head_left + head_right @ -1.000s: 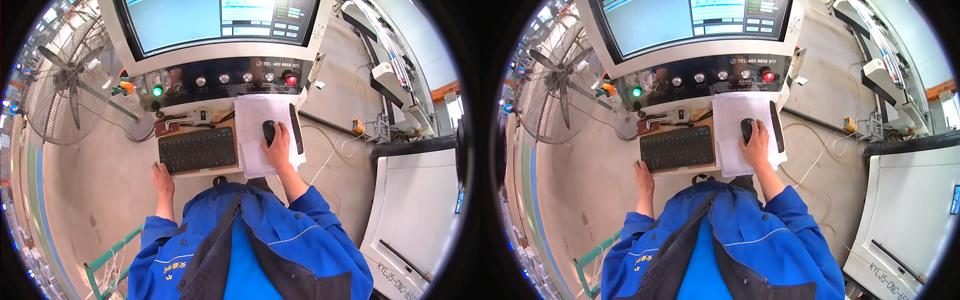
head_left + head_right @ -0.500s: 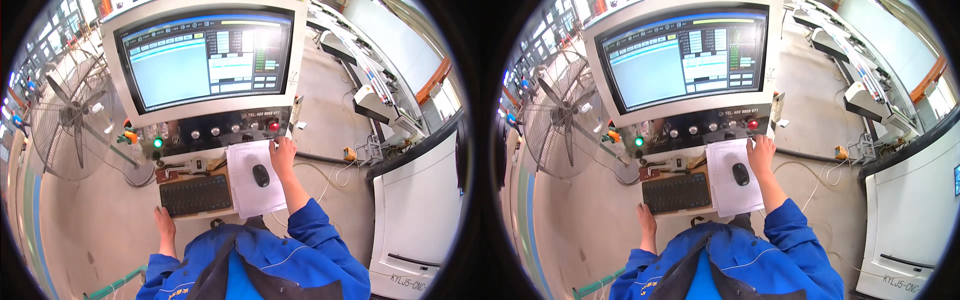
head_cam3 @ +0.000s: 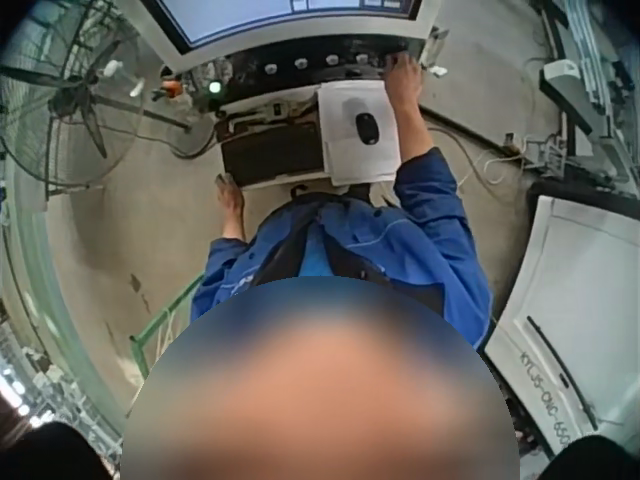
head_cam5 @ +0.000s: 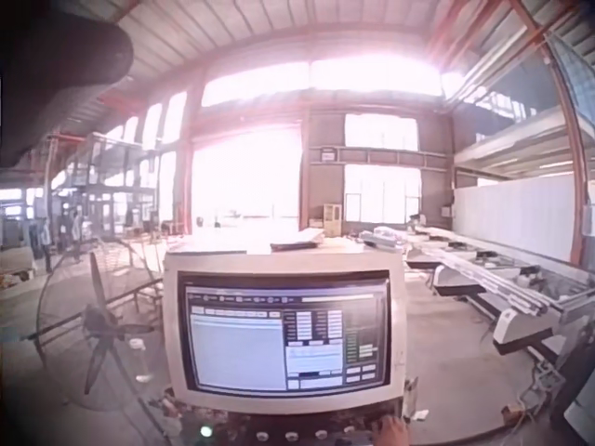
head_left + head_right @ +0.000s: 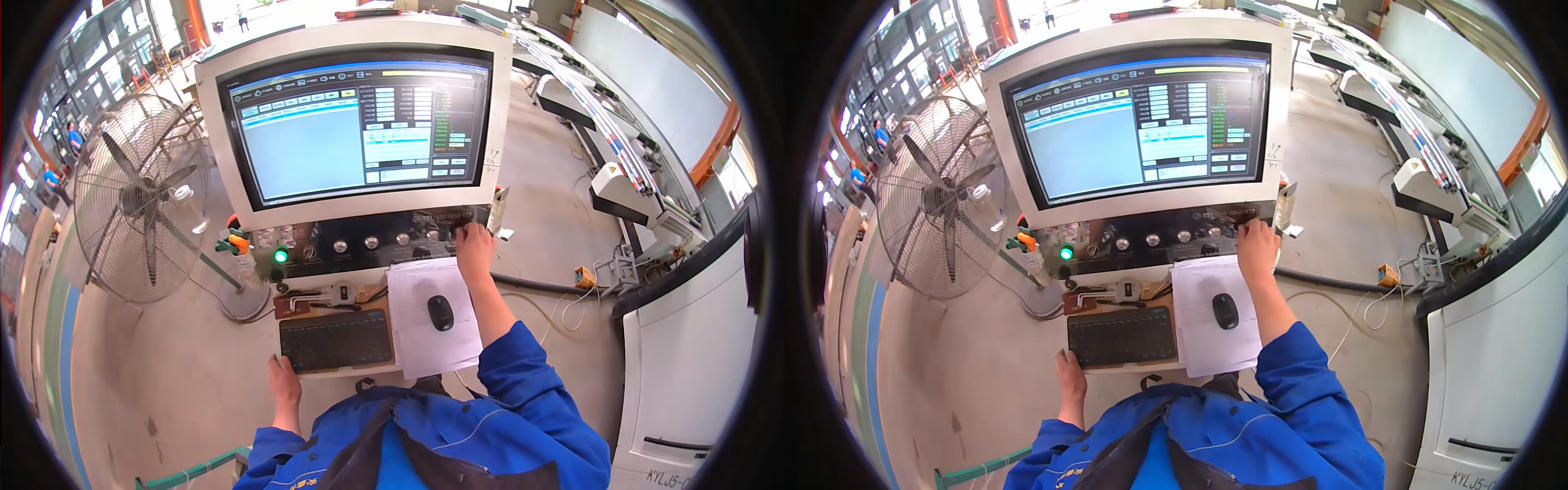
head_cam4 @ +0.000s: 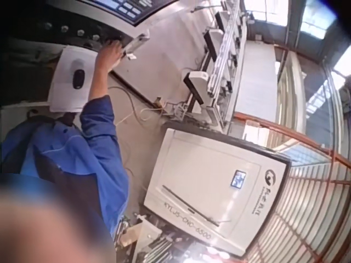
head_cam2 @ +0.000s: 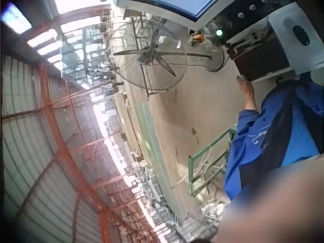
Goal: Operating an industrial machine control panel using a keyboard, mouse, and reference documents.
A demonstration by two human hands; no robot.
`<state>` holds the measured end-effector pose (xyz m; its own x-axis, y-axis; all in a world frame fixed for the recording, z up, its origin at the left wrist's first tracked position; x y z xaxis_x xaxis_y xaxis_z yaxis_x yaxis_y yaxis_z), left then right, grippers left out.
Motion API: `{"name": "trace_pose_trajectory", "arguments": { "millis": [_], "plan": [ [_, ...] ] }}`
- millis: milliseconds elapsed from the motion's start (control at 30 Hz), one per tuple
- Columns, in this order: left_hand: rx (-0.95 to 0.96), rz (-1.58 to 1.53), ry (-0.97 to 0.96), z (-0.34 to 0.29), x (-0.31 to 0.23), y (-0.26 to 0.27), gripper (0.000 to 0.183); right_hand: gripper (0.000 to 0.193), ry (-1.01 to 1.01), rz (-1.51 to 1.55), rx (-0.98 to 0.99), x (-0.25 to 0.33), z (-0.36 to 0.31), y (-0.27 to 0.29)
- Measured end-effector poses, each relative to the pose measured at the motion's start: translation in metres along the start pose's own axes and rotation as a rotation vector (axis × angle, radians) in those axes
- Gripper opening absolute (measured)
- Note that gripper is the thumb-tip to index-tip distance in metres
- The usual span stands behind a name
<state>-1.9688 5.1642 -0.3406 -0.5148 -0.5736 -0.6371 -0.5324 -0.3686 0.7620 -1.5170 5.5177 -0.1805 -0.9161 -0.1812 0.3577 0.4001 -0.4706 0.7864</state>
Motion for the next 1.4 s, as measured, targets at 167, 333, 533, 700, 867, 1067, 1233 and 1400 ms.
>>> {"name": "trace_pose_trajectory", "arguments": {
  "millis": [167,333,533,700,867,1067,1233,1400],
  "plan": [
    [-0.027,0.008,-0.01,0.001,0.004,-0.002,0.055,0.02,0.009,-0.036,0.047,0.007,-0.011,-0.001],
    [-0.016,-0.046,-0.043,0.002,0.005,-0.004,0.053,0.017,0.013,-0.029,-0.021,0.006,-0.014,-0.003],
    [0.014,-0.086,-0.027,0.005,0.008,-0.007,0.055,0.016,-0.011,0.028,0.033,0.002,-0.009,-0.015],
    [0.014,-0.055,-0.021,0.004,0.007,-0.006,0.056,0.028,-0.035,0.022,0.031,0.007,-0.013,-0.001],
    [-0.006,-0.025,-0.042,0.002,0.0,0.0,0.056,0.042,0.01,-0.018,-0.036,0.014,-0.013,0.011],
    [0.058,-0.026,-0.002,0.0,-0.003,0.002,0.059,0.037,-0.408,0.379,0.061,-0.012,-0.006,-0.008],
    [0.049,-0.032,-0.031,0.001,-0.002,0.001,0.06,0.047,-0.788,0.908,0.248,-0.026,-0.01,-0.029],
    [0.054,-0.017,-0.006,0.001,0.001,-0.001,0.06,0.053,-0.7,0.947,0.214,-0.026,-0.035,-0.03]
  ]
}}
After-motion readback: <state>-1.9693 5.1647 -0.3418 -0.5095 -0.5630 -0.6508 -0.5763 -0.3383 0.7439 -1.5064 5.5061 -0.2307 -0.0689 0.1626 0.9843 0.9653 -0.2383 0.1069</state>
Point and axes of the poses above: each hand's wrist, its own z-axis towards the middle knuckle, its own y-axis out of the back of the hand, x = y × z, the point moved 5 cm from there along z, towards the middle knuckle, and after that the axes turned 6 degrees about x, right-handed, at the moved point
